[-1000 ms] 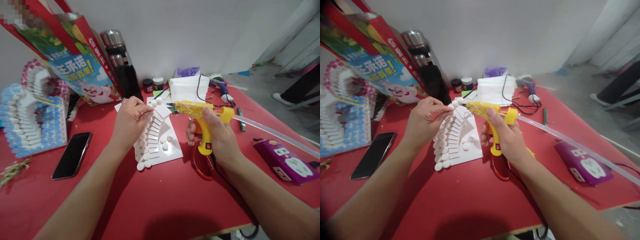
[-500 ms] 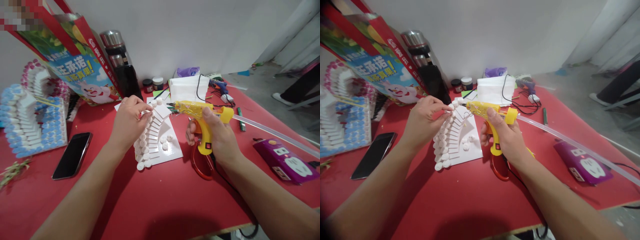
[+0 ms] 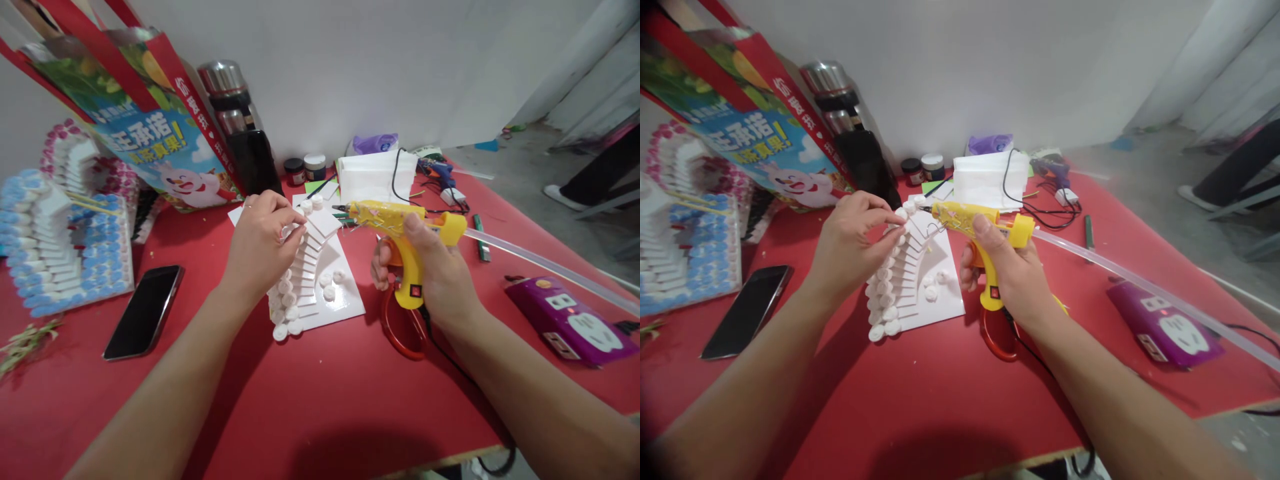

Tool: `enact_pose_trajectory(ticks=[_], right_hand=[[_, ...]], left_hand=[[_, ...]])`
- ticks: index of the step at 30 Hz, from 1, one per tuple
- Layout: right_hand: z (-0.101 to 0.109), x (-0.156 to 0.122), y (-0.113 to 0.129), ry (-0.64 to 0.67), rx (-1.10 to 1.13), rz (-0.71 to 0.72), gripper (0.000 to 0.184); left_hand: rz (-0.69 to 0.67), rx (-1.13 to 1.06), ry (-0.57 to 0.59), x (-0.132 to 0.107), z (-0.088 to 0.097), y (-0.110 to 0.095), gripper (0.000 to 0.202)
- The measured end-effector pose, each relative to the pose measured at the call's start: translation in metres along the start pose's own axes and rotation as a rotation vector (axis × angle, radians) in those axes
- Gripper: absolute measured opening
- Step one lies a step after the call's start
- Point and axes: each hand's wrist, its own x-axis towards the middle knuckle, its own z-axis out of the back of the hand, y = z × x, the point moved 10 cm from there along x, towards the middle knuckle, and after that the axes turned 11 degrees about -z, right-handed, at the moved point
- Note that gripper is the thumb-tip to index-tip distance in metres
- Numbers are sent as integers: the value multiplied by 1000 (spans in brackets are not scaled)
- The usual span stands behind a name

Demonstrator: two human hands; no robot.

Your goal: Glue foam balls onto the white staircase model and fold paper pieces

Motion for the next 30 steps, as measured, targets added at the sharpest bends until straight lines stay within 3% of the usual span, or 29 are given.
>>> enact_pose_trajectory(ticks=[7,12,14,16,19,21,26,30], right_hand=[[-1,0,2,-3,19,-6,45],[2,1,3,-14,57,4,43],[2,1,3,-9,62,2,40],[2,1,4,-6,73,6,37],[3,1,5,-26,82,10,40],[4,2,5,-50,82,9,44],[5,3,6,-50,79,29,44],[5,3,7,-31,93,37,43]], left_hand=[[-4,-38,-42,1,4,-3,13],[94,-163,-396,-13,45,9,21],[122,-149,-475,-23,54,5,23],[98,-178,-402,-27,46,-9,23],[-42,-214,-117,-28,14,-46,24],[-146,-149,0,-29,0,-66,23],[-163,-157,108,-27,-14,-71,24],[-180,-138,297,-28,-33,-79,25]])
